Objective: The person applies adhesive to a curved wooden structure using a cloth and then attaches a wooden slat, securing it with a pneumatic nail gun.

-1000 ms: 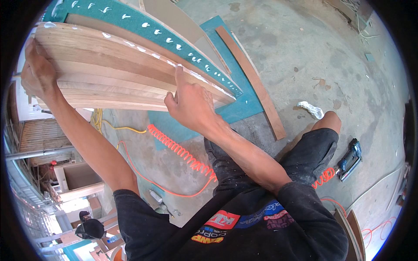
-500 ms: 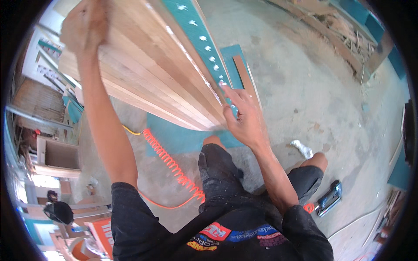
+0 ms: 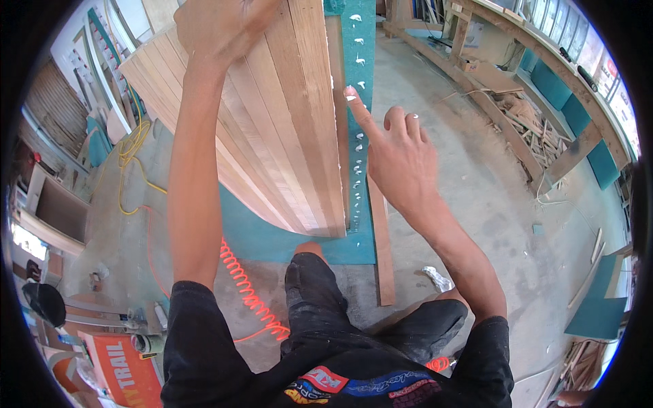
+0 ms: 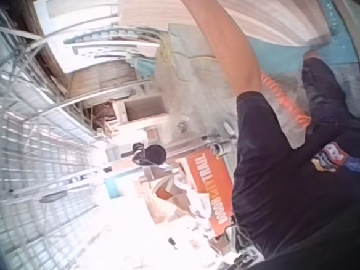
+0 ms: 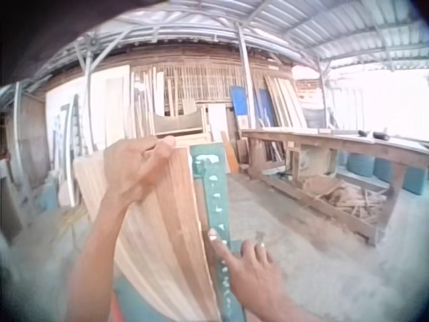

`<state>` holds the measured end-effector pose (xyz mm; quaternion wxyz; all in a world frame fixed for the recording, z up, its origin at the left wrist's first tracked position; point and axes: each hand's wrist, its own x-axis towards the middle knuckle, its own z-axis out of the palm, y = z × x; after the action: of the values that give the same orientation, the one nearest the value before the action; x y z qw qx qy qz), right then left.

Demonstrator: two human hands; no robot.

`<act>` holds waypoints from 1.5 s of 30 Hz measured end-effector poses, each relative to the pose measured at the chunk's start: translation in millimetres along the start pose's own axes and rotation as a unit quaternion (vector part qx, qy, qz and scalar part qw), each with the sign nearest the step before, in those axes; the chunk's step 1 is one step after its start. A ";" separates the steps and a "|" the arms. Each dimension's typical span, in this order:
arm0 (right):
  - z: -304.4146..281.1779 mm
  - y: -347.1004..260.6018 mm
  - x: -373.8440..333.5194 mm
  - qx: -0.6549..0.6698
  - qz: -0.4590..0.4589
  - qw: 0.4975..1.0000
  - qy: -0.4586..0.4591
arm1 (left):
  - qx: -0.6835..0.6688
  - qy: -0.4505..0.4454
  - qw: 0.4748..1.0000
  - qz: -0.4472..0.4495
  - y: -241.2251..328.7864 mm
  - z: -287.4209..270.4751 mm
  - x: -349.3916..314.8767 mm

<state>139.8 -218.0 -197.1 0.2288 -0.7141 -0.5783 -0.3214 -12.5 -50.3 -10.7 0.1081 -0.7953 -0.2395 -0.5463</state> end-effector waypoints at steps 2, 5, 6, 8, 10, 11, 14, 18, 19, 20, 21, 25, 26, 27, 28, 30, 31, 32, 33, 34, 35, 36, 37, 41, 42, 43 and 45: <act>1.9 -4.5 1.2 -0.035 0.017 0.998 -0.041 | -0.012 0.002 1.000 0.011 -2.3 0.5 0.0; -2.3 -8.5 0.4 -0.059 0.056 0.990 -0.114 | -0.027 0.011 0.999 0.018 -2.1 2.7 -0.3; -3.3 -11.1 0.3 -0.063 0.061 0.989 -0.120 | -0.014 0.013 1.000 0.011 0.5 2.3 0.8; -4.0 -18.6 -3.2 -0.075 0.067 0.985 -0.139 | -0.006 0.007 1.000 -0.006 3.5 3.0 -1.3; -5.6 -25.7 -4.2 -0.098 0.064 0.981 -0.154 | -0.019 0.003 0.999 -0.026 3.0 3.1 -0.9; -9.2 -25.0 -5.9 -0.057 0.059 0.984 -0.155 | -0.018 0.004 1.000 -0.019 2.4 2.8 -1.3; -26.5 -20.4 -7.3 0.060 0.051 0.990 -0.120 | -0.003 0.017 1.000 -0.001 2.1 1.0 0.5; -49.1 -5.3 11.9 0.303 0.075 0.948 -0.052 | 0.019 0.029 0.999 0.027 1.5 -0.4 -0.4; -53.0 -0.5 22.5 0.385 0.082 0.918 -0.048 | 0.016 0.032 0.999 0.040 0.0 -2.4 0.7; -52.6 5.9 30.7 0.436 0.085 0.894 -0.062 | 0.007 0.028 0.999 0.029 0.0 -1.8 0.4; -50.5 12.1 38.8 0.485 0.088 0.867 -0.076 | -0.001 0.023 1.000 0.019 0.2 -1.2 0.3; -49.5 5.9 51.2 0.550 0.109 0.821 -0.106 | -0.001 0.050 0.997 0.051 -2.1 -0.3 1.7; -50.3 3.2 52.6 0.537 0.108 0.829 -0.109 | 0.005 0.044 0.998 0.047 -3.5 -0.2 1.7; -51.4 0.8 54.3 0.524 0.107 0.838 -0.111 | 0.010 0.039 0.998 0.044 -5.2 0.0 2.1; -51.5 -1.4 55.2 0.513 0.107 0.844 -0.113 | 0.017 0.031 0.998 0.043 -6.6 0.7 2.5; -54.2 -5.6 58.1 0.488 0.123 0.855 -0.129 | 0.027 0.048 0.996 0.066 -9.7 3.7 2.2; -55.3 -6.8 58.3 0.474 0.132 0.860 -0.137 | 0.031 0.054 0.995 0.077 -10.6 5.3 1.0; -55.5 -7.2 58.4 0.472 0.140 0.859 -0.141 | 0.029 0.057 0.995 0.080 -10.9 5.7 0.3; -55.2 -7.2 58.7 0.470 0.147 0.858 -0.145 | 0.027 0.061 0.994 0.082 -10.6 5.2 0.3; -55.6 -6.9 58.1 0.469 0.156 0.856 -0.151 | 0.024 0.061 0.994 0.084 -9.3 4.3 0.3; -55.8 -7.1 58.7 0.471 0.156 0.856 -0.147 | 0.019 0.055 0.996 0.071 -8.0 2.7 1.0; -55.6 -8.2 60.3 0.472 0.157 0.856 -0.143 | 0.014 0.048 0.997 0.057 -6.5 0.2 2.3; -54.8 -9.1 60.7 0.471 0.158 0.857 -0.138 | 0.006 0.042 0.998 0.043 -5.6 -0.2 2.2; -51.7 -14.0 62.0 0.495 0.196 0.840 -0.102 | 0.008 0.044 0.998 0.045 -3.7 0.5 -0.7; -52.2 -14.4 65.3 0.496 0.212 0.837 -0.093 | 0.005 0.041 0.998 0.043 -3.0 0.3 -0.7; -52.7 -16.3 66.0 0.497 0.231 0.832 -0.085 | 0.003 0.036 0.998 0.042 -4.3 0.7 -2.1; -65.3 -14.3 54.9 0.491 0.256 0.827 -0.098 | 0.005 0.032 0.999 0.044 -8.4 5.2 -4.5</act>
<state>120.1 -223.2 -113.0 0.5660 -0.6574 -0.4753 0.1468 -13.7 -42.0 -17.6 0.1433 -0.7867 -0.2034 -0.5650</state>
